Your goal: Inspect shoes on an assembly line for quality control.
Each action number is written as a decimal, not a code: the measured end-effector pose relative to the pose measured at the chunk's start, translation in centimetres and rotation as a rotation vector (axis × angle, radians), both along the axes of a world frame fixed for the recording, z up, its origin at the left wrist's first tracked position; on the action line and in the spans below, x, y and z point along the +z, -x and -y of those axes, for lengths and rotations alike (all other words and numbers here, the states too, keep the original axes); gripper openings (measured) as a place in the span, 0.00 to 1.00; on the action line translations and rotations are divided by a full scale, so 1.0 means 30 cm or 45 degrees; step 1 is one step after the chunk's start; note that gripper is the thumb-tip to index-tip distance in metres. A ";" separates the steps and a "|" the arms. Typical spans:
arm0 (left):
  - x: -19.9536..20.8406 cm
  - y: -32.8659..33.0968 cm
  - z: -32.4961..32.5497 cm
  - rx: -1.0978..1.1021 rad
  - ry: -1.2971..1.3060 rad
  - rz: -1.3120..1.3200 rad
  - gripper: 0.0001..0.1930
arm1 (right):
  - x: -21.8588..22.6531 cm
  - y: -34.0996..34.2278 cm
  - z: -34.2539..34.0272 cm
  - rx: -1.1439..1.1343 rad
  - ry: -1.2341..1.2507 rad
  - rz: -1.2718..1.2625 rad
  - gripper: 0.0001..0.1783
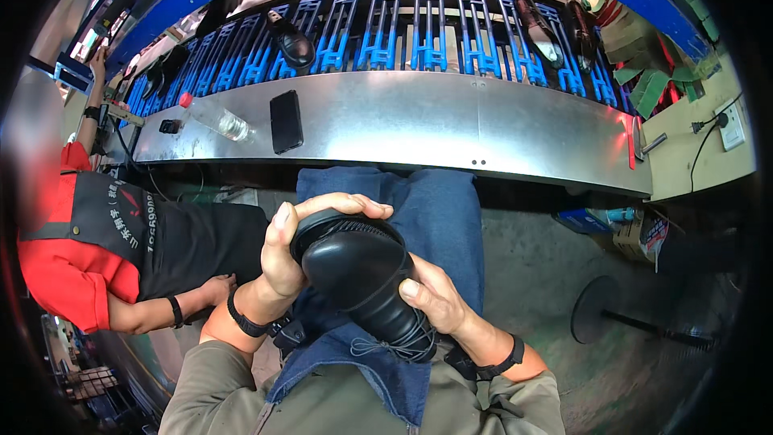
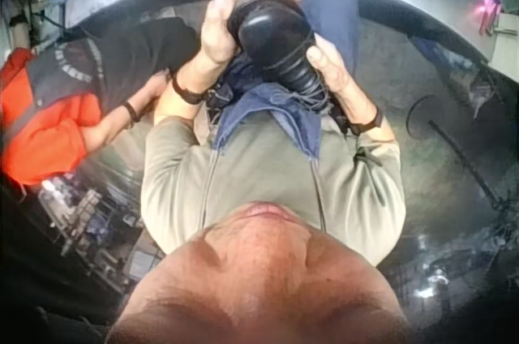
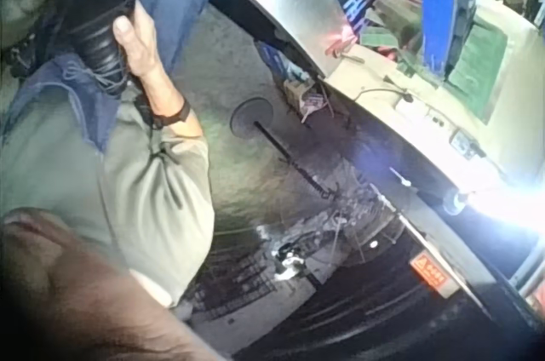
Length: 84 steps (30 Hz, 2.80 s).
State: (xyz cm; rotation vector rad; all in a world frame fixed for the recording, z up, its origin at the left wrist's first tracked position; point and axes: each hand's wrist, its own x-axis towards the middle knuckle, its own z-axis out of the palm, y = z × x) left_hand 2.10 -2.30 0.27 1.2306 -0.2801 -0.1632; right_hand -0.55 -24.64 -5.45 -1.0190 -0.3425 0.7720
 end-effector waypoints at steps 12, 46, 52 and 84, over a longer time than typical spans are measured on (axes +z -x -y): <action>0.015 -0.002 0.015 -0.018 -0.122 0.110 0.37 | -0.024 -0.014 0.013 -0.012 0.014 -0.038 0.45; 0.053 0.047 0.062 0.299 -0.806 0.748 0.35 | -0.061 -0.004 0.027 -0.089 -0.069 -0.154 0.40; -0.032 0.044 0.098 0.191 -0.753 0.612 0.46 | -0.099 0.009 0.046 -0.212 -0.172 -0.319 0.40; 0.002 0.003 0.100 0.110 -0.861 0.406 0.31 | -0.094 -0.059 -0.011 -0.126 -0.862 -1.013 0.44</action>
